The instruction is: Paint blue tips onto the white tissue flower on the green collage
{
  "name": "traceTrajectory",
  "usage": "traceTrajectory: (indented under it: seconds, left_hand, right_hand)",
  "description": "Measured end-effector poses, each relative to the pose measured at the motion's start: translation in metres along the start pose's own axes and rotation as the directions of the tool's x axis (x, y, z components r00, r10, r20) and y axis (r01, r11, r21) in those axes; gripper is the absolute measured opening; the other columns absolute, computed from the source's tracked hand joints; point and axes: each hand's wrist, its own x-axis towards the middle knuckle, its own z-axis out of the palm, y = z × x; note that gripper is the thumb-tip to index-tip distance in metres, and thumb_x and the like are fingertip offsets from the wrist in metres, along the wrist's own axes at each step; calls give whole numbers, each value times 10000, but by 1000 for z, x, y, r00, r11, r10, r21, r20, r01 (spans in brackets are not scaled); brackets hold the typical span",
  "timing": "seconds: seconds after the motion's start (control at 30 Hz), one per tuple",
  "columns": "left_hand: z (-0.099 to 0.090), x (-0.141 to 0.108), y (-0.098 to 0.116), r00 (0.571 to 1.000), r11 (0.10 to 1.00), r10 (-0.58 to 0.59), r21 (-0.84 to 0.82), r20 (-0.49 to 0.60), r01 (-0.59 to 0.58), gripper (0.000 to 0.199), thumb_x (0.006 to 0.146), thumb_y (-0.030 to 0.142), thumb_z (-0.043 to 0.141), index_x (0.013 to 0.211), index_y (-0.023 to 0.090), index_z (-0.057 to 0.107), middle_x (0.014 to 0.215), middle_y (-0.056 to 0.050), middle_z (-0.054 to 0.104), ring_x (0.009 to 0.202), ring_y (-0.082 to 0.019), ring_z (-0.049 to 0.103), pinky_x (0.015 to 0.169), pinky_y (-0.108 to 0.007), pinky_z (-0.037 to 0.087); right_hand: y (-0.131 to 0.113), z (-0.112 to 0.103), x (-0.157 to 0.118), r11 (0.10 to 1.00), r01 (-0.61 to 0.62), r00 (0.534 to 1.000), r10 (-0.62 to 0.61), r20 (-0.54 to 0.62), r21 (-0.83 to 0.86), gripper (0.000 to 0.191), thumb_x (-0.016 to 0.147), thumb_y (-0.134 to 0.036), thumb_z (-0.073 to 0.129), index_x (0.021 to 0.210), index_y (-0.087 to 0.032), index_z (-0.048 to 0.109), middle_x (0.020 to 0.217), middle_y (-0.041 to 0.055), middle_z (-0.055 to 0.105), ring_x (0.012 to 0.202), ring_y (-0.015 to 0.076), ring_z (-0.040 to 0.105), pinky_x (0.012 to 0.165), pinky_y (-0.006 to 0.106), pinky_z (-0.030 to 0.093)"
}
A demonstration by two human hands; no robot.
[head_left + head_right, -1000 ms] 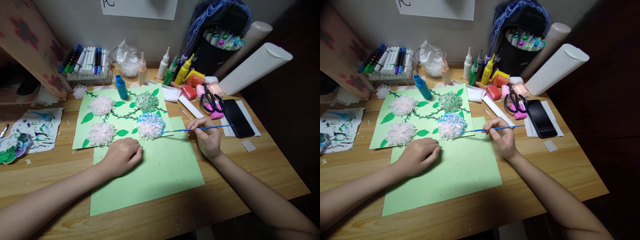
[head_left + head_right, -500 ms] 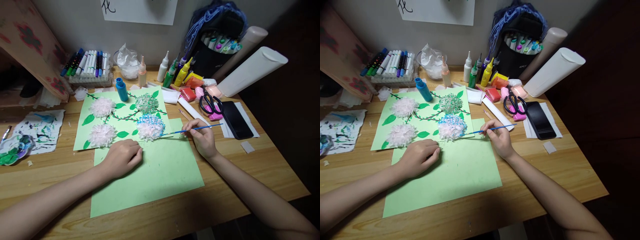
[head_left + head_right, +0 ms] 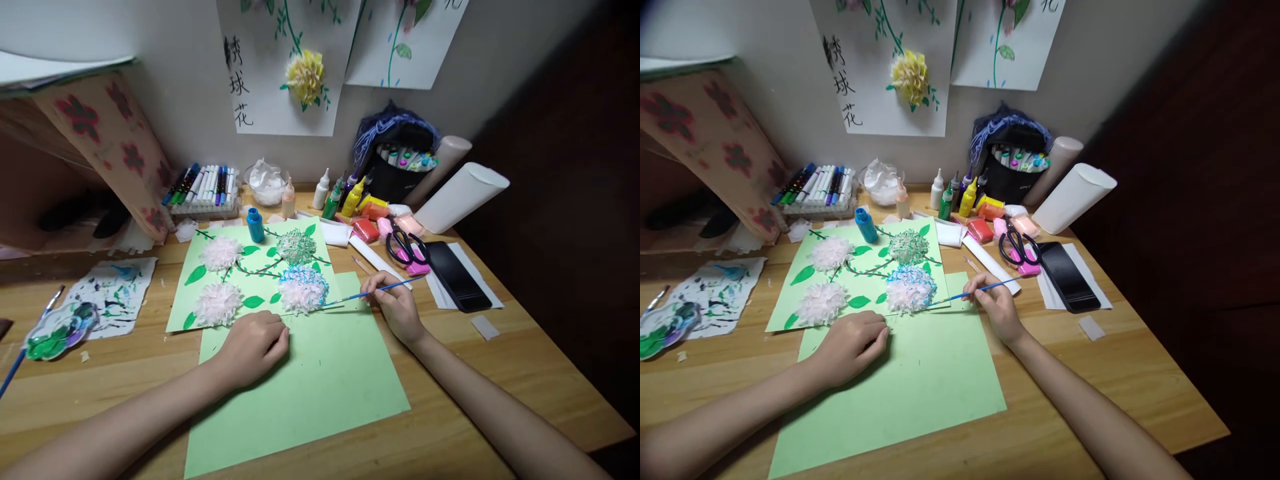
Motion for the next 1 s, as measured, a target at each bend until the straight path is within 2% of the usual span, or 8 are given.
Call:
traceTrajectory:
  seconds: [0.13, 0.23, 0.5, 0.67, 0.9, 1.0]
  left_hand:
    - [3, -2, 1, 999, 999, -31, 22, 7, 31, 363, 914, 197, 366, 601, 177, 549, 601, -23, 587, 581, -152, 539, 546, -292, 310]
    - [6, -2, 1, 999, 998, -50, 48, -1, 50, 354, 912, 196, 372, 610, 177, 556, 619, -32, 606, 597, -163, 556, 559, -305, 322]
    - [6, -1, 7, 993, 983, -109, 147, -37, 114, 348, 942, 189, 353, 679, 157, 579, 705, -77, 626, 699, -215, 583, 640, -344, 386]
    - [7, 1, 7, 991, 976, -123, 177, -46, 129, 296, 942, 179, 365, 740, 147, 580, 763, -82, 617, 743, -227, 574, 666, -351, 391]
    - [13, 4, 1, 987, 970, -142, 187, -78, 154, 263, 943, 168, 380, 755, 153, 564, 763, -59, 597, 732, -209, 554, 662, -327, 377]
    - [10, 2, 2, 988, 974, -129, 176, -88, 143, 253, 930, 164, 411, 721, 163, 554, 734, -45, 590, 710, -191, 546, 646, -307, 372]
  right_hand:
    - [4, -3, 10, 977, -79, 989, 101, -104, 198, 149, 733, -310, 661, 703, -192, 575, 655, -11, 564, 560, 115, 526, 492, 227, 426]
    - [6, -5, 17, 956, -111, 980, 151, -132, 271, 131, 703, -283, 665, 689, -186, 578, 656, -19, 553, 551, 100, 530, 494, 216, 430]
    - [8, -5, 17, 937, -112, 977, 165, -135, 332, 137, 680, -283, 693, 689, -183, 599, 681, -16, 566, 575, 102, 554, 515, 223, 460]
    - [8, -4, 16, 921, -134, 974, 190, -122, 367, 175, 651, -297, 734, 686, -179, 609, 696, -19, 576, 610, 87, 564, 552, 190, 467]
    - [4, -1, 14, 909, -162, 972, 215, -99, 384, 143, 686, -287, 717, 698, -186, 617, 706, -8, 585, 623, 98, 557, 545, 191, 463]
    - [4, -1, 14, 905, -171, 971, 222, -90, 389, 153, 677, -292, 731, 691, -182, 626, 710, -10, 587, 633, 94, 562, 564, 185, 470]
